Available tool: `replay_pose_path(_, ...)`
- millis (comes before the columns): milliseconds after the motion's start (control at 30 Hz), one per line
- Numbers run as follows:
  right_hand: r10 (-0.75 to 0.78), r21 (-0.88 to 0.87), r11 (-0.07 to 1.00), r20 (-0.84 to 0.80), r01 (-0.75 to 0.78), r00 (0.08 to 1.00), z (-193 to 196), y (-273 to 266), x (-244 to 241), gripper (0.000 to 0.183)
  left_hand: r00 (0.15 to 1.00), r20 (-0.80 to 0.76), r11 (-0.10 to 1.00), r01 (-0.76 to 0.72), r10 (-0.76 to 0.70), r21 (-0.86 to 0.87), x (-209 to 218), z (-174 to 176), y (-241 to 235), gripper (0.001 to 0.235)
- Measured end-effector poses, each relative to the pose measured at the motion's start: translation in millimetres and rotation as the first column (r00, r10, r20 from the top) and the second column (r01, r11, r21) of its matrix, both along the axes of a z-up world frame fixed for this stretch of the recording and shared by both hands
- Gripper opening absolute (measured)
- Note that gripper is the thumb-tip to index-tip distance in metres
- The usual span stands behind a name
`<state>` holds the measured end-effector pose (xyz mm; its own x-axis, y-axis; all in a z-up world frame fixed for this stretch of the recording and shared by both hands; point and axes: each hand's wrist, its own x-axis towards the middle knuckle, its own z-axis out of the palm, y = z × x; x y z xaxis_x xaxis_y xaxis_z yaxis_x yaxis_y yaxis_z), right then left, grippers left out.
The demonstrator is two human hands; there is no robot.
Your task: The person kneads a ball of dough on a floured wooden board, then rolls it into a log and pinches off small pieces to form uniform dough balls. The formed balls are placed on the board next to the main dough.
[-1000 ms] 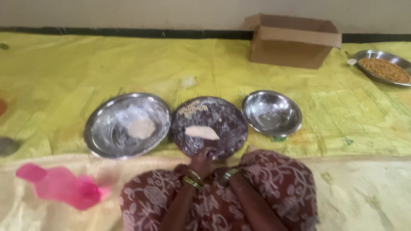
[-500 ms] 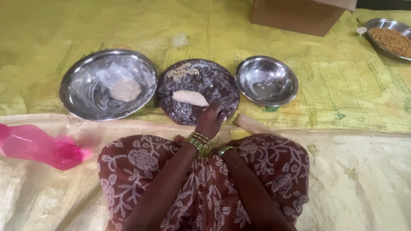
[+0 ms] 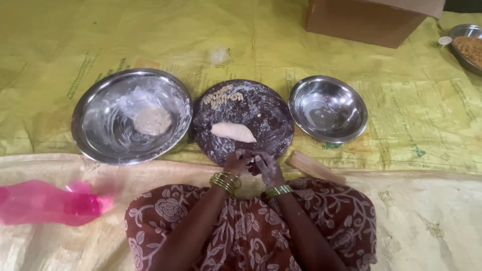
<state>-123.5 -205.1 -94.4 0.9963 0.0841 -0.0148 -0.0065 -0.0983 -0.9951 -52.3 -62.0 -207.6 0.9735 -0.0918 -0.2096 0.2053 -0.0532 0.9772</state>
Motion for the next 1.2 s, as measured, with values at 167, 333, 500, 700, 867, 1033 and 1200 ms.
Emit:
replay_pose_path(167, -0.169, -0.211, 0.952, 0.233, 0.22, 0.958, 6.6, 2.6, 7.5, 0.036, 0.985, 0.156, 0.988, -0.095, 0.076, 0.123, 22.7, -30.1, -28.1, 0.018)
replay_pose_path(333, -0.186, -0.365, 0.899, 0.18, 0.241, 0.966, 3.5, -9.0, 36.8, 0.028, 0.99, 0.065, 0.969, -0.109, 0.126, -0.224, 31.2, -22.3, -29.5, 0.021)
replay_pose_path(500, -0.095, -0.394, 0.889, 0.342, 0.234, 0.935, 11.4, -22.1, 91.5, 0.018, 0.993, 0.06, 0.995, -0.096, 0.098, -0.038, 32.8, 53.7, 13.0, 0.028)
replay_pose_path(700, -0.091, 0.125, 0.989, 0.138, 0.074, 0.986, -6.5, -42.3, 102.4, 0.019, 0.978, -0.162, 0.448, -0.086, -0.134, -0.89, 11.7, 146.5, 35.2, 0.096)
replay_pose_path(867, -0.161, 0.4, 0.897, -0.1, 0.188, 0.982, -15.8, -40.3, 91.9, 0.021, 0.967, 0.112, 0.043, 0.125, -0.227, -0.991, 9.4, 169.8, 32.6, 0.098)
replay_pose_path(1033, -0.291, 0.247, 0.923, -0.055, 0.296, 0.955, -7.0, -36.3, 101.2, 0.02, 1.0, 0.001, 0.257, -0.002, 0.009, -0.966, 32.5, 153.9, 34.8, 0.104)
replay_pose_path(1200, -0.369, 0.008, 0.929, -0.094, 0.371, 0.925, -23.4, -42.0, 116.1, 0.018, 0.855, -0.419, 0.245, -0.496, 0.305, -0.833, 34.4, 138.0, 43.2, 0.097)
